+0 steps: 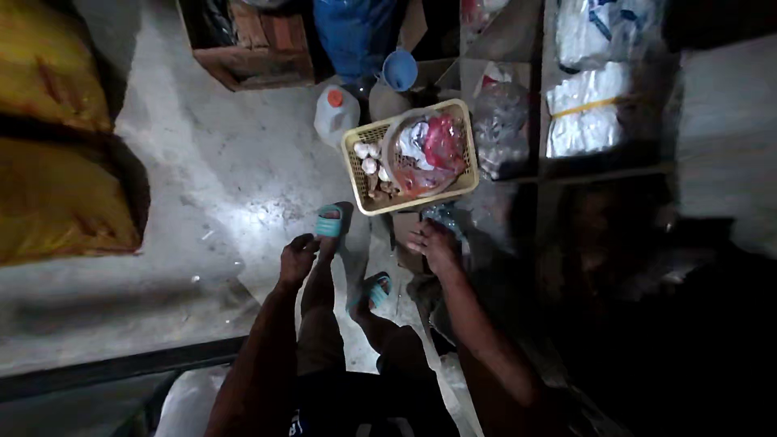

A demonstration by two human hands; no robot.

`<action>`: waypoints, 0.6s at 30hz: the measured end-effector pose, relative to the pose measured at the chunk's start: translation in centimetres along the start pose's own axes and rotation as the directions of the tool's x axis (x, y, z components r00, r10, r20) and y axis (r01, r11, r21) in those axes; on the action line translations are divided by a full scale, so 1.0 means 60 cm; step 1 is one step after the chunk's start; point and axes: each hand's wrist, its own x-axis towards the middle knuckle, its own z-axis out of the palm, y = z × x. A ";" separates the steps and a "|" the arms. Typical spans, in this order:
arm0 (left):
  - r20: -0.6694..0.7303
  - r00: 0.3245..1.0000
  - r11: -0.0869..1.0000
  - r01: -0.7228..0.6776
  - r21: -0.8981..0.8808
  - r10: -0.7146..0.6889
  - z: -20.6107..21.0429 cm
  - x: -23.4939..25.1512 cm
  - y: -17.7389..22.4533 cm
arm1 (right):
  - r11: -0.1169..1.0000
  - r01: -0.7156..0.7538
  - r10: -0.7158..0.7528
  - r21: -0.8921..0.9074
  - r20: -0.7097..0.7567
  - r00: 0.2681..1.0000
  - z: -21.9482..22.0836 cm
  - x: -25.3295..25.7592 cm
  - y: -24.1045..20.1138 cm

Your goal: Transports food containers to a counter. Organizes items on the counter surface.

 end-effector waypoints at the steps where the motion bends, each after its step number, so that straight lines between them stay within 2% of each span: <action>1: 0.023 1.000 1.000 -0.005 -0.012 0.005 0.014 0.047 0.016 | 0.998 -0.021 0.023 0.055 -0.025 0.999 0.009 0.027 -0.007; 3: 0.074 0.997 0.999 0.000 -0.042 0.003 0.045 0.135 0.052 | 0.990 -0.031 0.036 0.136 -0.032 0.999 0.023 0.082 -0.015; 8: 0.185 0.982 0.993 0.061 -0.103 -0.041 0.116 0.286 0.100 | 0.964 -0.067 0.090 0.259 -0.076 0.993 0.058 0.164 -0.027; 10: 0.191 0.972 0.982 0.159 -0.103 -0.137 0.145 0.313 0.120 | 0.945 -0.068 0.117 0.319 -0.136 0.984 0.070 0.184 -0.026; 13: 0.169 0.951 0.965 0.261 -0.006 -0.257 0.167 0.339 0.143 | 0.915 -0.048 0.156 0.400 -0.241 0.958 0.086 0.218 -0.018; 16: 0.156 0.945 0.955 0.271 0.121 -0.288 0.172 0.352 0.152 | 0.907 -0.072 0.234 0.414 -0.353 0.906 0.102 0.234 -0.027; 18: 0.143 0.944 0.944 0.267 0.192 -0.296 0.176 0.346 0.170 | 0.935 -0.098 0.232 0.342 -0.377 0.896 0.098 0.232 -0.036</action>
